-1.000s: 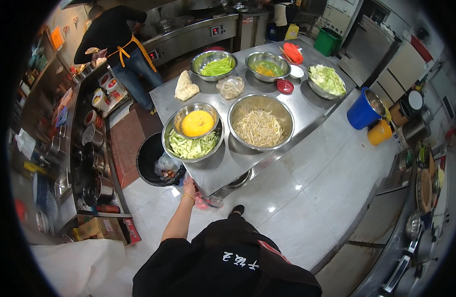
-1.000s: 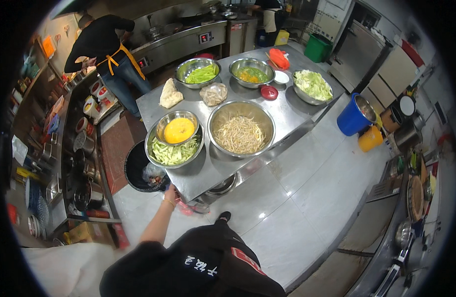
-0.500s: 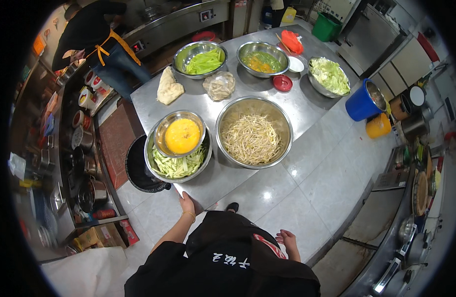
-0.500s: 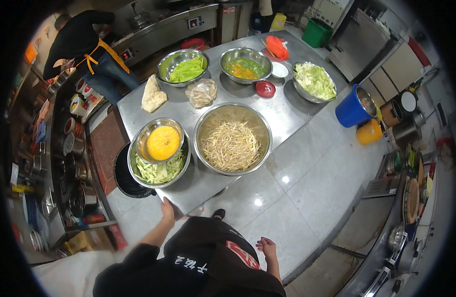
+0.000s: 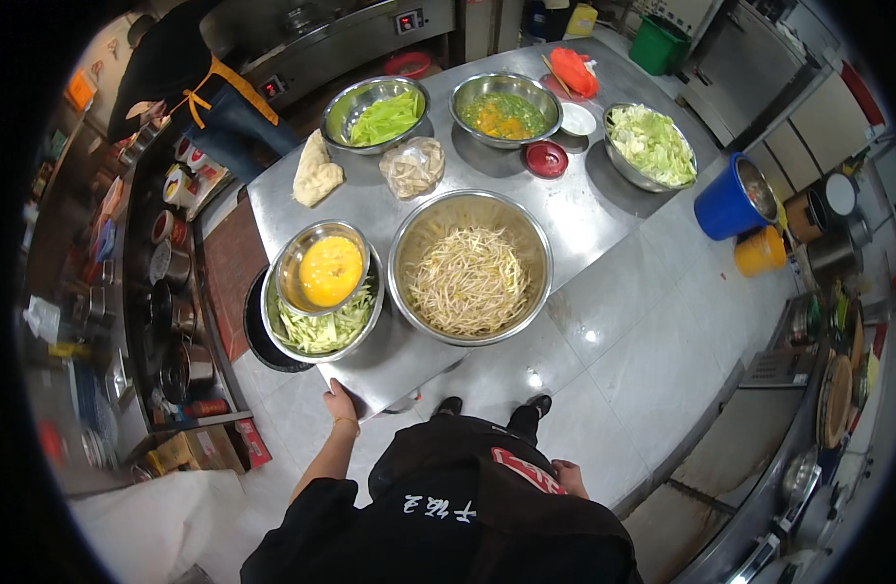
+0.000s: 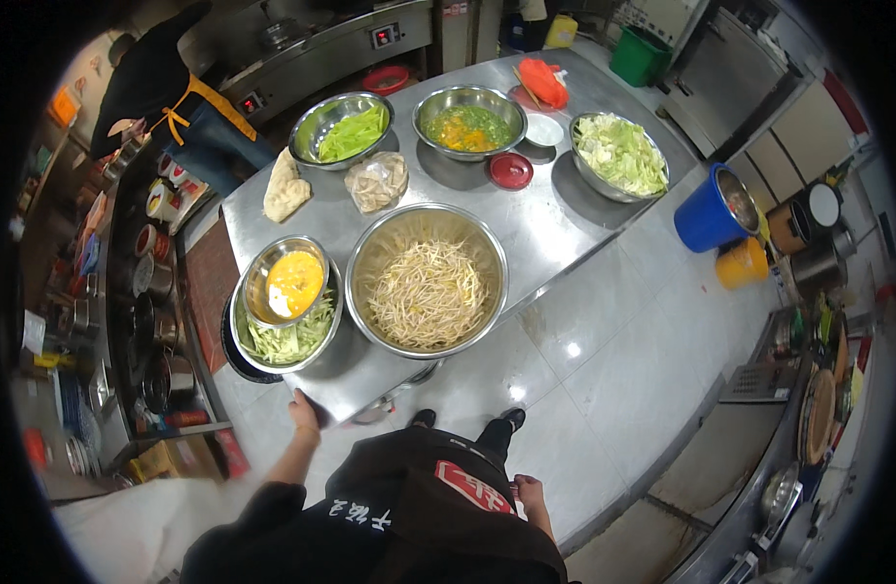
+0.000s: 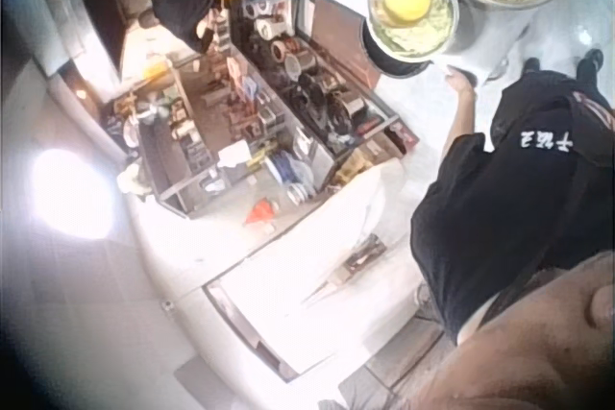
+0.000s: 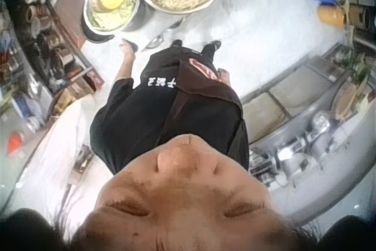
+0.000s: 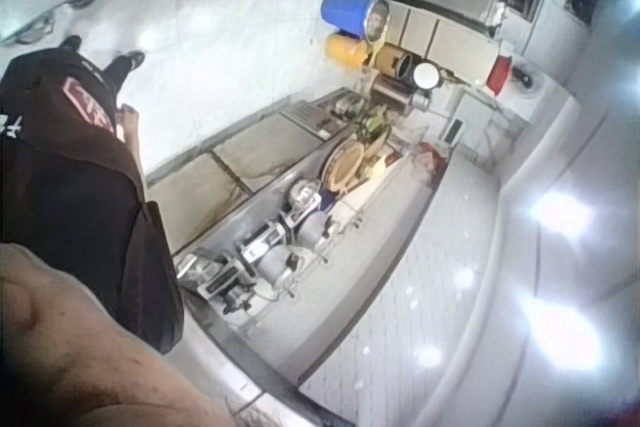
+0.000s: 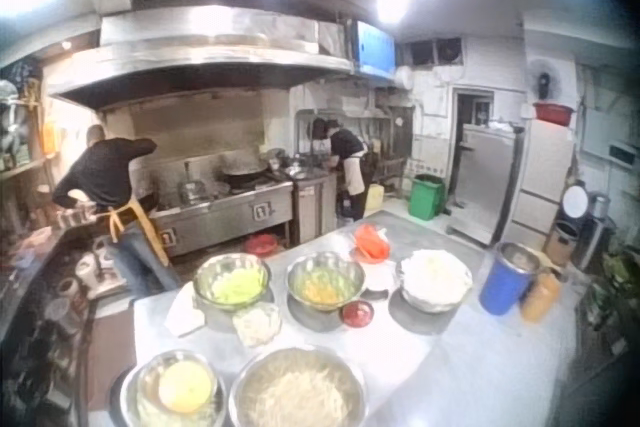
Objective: The person carries a large metal pot into the kitchen, places it on a counter, then handles a red plastic bag and a small white object, storing them in a refrigerator. They later pick up a digital thermometer, walk through the dining area, and pick up a phone from a table.
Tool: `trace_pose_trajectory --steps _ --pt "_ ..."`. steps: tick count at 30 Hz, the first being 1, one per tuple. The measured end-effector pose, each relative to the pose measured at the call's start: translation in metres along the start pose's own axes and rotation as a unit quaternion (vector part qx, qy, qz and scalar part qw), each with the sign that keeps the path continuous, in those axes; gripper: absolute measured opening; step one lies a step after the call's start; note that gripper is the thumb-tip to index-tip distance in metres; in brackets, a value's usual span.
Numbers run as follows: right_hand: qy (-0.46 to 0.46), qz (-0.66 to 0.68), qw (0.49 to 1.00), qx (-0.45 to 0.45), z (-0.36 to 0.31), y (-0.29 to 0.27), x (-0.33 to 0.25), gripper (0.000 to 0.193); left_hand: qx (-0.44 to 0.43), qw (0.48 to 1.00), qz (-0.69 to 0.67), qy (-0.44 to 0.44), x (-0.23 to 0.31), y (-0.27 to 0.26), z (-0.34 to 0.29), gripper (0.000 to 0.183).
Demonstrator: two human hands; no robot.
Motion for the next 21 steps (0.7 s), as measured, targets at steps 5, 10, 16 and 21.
trace_pose_trajectory --steps 5,10,16,21 --pt "-0.045 -0.008 0.999 -0.011 0.044 -0.063 -0.031 0.024 0.084 0.996 -0.007 0.007 0.017 -0.005 -0.020 0.057" --pt "-0.032 0.018 0.999 -0.021 0.083 -0.146 -0.038 0.026 0.107 0.994 0.024 0.016 0.023 -0.002 -0.060 0.039" --pt "-0.027 0.009 1.000 0.011 0.123 -0.231 -0.019 0.024 0.154 0.939 0.180 0.251 0.016 0.045 -0.134 0.041" --pt "0.001 0.034 0.999 0.020 0.133 -0.252 0.000 0.023 -0.210 0.967 -0.040 0.135 0.015 0.180 -0.218 0.033"
Point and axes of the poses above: each hand's wrist, its own z-axis towards the middle knuckle, its own y-axis out of the palm, x = y × z, the point moved 6 cm from there along z, towards the middle knuckle, and after that the axes turned 7 degrees about -z, right-handed, at the moved point
